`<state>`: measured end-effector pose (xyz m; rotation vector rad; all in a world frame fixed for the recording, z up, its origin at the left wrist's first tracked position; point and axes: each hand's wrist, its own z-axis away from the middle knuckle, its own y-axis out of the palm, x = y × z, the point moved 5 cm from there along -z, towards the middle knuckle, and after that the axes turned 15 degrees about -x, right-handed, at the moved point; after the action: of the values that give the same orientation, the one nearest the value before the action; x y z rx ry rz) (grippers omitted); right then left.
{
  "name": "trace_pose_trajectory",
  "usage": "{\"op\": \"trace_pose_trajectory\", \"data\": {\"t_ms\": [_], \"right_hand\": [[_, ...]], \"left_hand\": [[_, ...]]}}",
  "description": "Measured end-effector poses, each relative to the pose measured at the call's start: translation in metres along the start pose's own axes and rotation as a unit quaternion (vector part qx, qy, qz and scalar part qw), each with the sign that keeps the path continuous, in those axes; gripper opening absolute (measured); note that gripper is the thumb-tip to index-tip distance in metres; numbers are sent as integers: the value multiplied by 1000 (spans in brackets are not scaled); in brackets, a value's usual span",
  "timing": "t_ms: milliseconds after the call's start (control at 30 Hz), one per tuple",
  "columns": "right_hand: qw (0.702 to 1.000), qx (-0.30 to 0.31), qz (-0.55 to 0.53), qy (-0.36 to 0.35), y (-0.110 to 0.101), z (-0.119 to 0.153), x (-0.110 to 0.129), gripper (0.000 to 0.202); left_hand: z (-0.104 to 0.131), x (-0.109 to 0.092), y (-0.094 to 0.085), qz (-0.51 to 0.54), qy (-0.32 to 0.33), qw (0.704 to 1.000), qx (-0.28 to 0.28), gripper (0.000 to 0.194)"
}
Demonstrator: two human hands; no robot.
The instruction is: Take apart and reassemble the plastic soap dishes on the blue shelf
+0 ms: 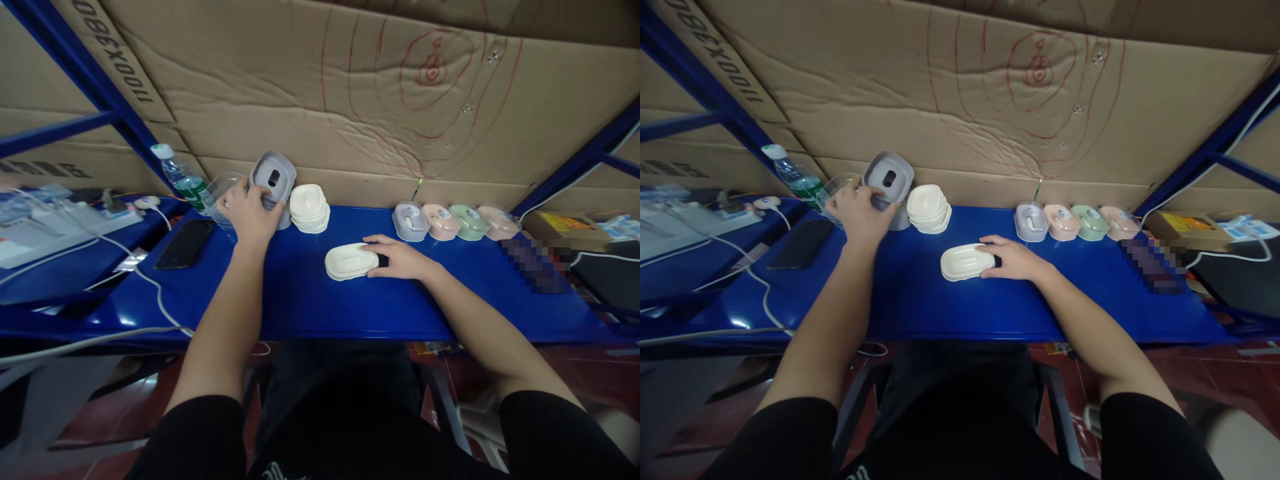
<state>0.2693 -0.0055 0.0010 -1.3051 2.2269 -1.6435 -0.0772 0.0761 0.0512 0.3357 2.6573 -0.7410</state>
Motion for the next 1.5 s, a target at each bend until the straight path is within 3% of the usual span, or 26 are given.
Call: {"op": "trace_pose_trajectory", "data": {"t_ms": [200,333,400,533,600,667,733,833,900,967,1033,1100,1200,1300,1367,1433,1500], "right_hand": [[1000,-24,8,-4,-4,-2,-2,78],[992,-123,34,-12,-16,-4,-4,103],[979,-190,72,-19,-26,-5,-6,120],[954,-261,134,-58,-41,-2,-4,129],[954,-258,139,-67,-44,-1,-2,122],[957,-251,131,-68,-45,0,0,118],[963,-238,110,-59,-41,1,-1,116],[979,-195,60,-27,-29,-1,-8,116],[986,-162,25,-2,-17,-2,-13,117],[991,-132,2,20,-7,-3,-19,118],[995,-93,-6,37,3,-2,-24,120],[998,-49,-1,42,10,-1,-27,121],[999,-4,9,35,16,1,-28,119],[999,5,16,35,16,1,-29,121],[999,6,18,35,17,1,-29,122],[999,8,16,32,17,1,-28,122],[999,11,14,26,17,1,-28,123]], "left_hand": [[-8,-3,-15,37,-8,999,-35,37],[-2,-28,-20,218,-25,975,-36,51],[12,-50,-15,318,-59,946,27,64],[54,-97,5,409,-118,856,292,78],[73,-111,11,410,-129,805,410,80],[82,-113,13,384,-133,779,477,80],[78,-106,12,348,-109,804,470,72],[60,-96,3,294,-40,876,380,55],[56,-94,-3,258,2,893,369,56],[58,-95,-4,199,50,893,400,59],[65,-96,-2,126,116,879,444,56],[76,-97,3,78,171,843,504,50],[88,-97,8,53,196,800,565,47],[86,-98,11,48,191,816,544,49],[73,-95,10,62,169,853,489,48],[47,-83,4,90,121,919,365,45],[14,-57,-11,104,57,978,172,38]]}}
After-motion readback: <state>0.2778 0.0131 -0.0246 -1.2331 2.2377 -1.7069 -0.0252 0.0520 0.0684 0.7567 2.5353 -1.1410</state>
